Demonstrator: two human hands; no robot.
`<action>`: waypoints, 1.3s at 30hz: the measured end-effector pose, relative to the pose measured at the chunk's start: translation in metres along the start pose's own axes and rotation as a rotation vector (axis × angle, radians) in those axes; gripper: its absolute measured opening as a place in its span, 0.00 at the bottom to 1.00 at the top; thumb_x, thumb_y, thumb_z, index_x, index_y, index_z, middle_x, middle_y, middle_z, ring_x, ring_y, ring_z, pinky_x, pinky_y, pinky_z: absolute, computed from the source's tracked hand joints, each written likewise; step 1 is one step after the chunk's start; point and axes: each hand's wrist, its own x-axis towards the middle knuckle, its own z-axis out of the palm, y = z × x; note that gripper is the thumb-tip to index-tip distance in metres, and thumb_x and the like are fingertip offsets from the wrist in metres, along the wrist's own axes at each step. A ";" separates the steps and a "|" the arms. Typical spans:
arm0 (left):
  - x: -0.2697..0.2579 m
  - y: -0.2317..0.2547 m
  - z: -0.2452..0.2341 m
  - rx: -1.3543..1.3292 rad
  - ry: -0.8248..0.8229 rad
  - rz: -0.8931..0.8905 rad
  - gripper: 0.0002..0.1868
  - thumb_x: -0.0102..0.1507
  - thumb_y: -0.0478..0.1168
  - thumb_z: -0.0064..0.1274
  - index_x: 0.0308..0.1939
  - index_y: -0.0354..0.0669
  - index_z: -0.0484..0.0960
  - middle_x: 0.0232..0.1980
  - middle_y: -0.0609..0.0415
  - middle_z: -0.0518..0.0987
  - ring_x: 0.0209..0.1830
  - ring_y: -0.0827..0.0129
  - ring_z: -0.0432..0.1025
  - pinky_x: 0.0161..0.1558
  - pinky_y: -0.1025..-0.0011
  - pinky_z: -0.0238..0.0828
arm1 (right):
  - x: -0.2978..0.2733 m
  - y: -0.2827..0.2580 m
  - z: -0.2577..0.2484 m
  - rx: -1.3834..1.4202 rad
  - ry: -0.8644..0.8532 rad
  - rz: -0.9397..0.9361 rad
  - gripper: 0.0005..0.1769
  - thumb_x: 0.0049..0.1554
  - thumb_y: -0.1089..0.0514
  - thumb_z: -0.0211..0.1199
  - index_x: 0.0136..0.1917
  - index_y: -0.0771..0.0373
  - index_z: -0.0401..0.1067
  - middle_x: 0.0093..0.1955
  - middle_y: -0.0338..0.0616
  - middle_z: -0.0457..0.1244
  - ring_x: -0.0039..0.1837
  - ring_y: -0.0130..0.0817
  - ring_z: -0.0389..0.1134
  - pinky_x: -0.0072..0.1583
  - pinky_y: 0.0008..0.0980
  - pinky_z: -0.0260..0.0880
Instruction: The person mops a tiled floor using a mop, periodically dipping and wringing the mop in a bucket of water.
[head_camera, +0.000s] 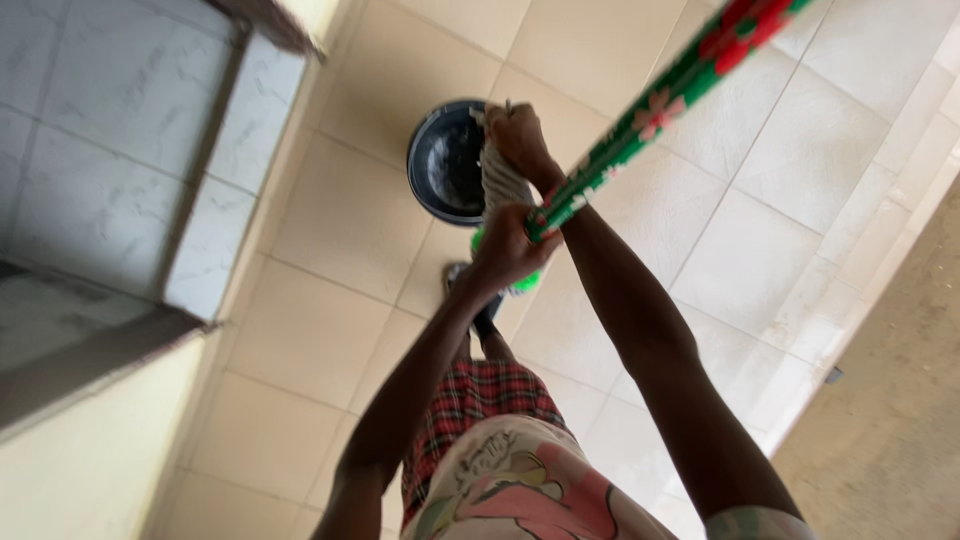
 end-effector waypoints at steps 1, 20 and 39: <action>-0.003 -0.007 -0.003 0.027 0.042 -0.002 0.18 0.59 0.33 0.56 0.17 0.40 0.68 0.14 0.55 0.70 0.12 0.74 0.68 0.19 0.71 0.61 | -0.010 0.010 0.001 -0.010 -0.015 0.020 0.26 0.62 0.47 0.58 0.30 0.67 0.74 0.28 0.47 0.67 0.32 0.33 0.69 0.37 0.38 0.69; -0.073 -0.210 -0.040 0.284 0.440 -0.125 0.15 0.61 0.33 0.58 0.21 0.36 0.72 0.15 0.52 0.69 0.12 0.70 0.66 0.19 0.70 0.59 | 0.025 0.386 0.196 -0.160 -0.122 -0.318 0.33 0.53 0.44 0.71 0.55 0.71 0.60 0.42 0.49 0.57 0.45 0.41 0.58 0.46 0.46 0.62; -0.149 -0.220 0.004 0.311 0.703 -0.410 0.14 0.61 0.36 0.57 0.21 0.37 0.77 0.13 0.51 0.71 0.09 0.66 0.65 0.17 0.64 0.61 | 0.040 0.309 0.121 0.091 -0.302 -0.292 0.23 0.70 0.53 0.63 0.36 0.58 0.60 0.31 0.34 0.54 0.34 0.24 0.55 0.35 0.31 0.54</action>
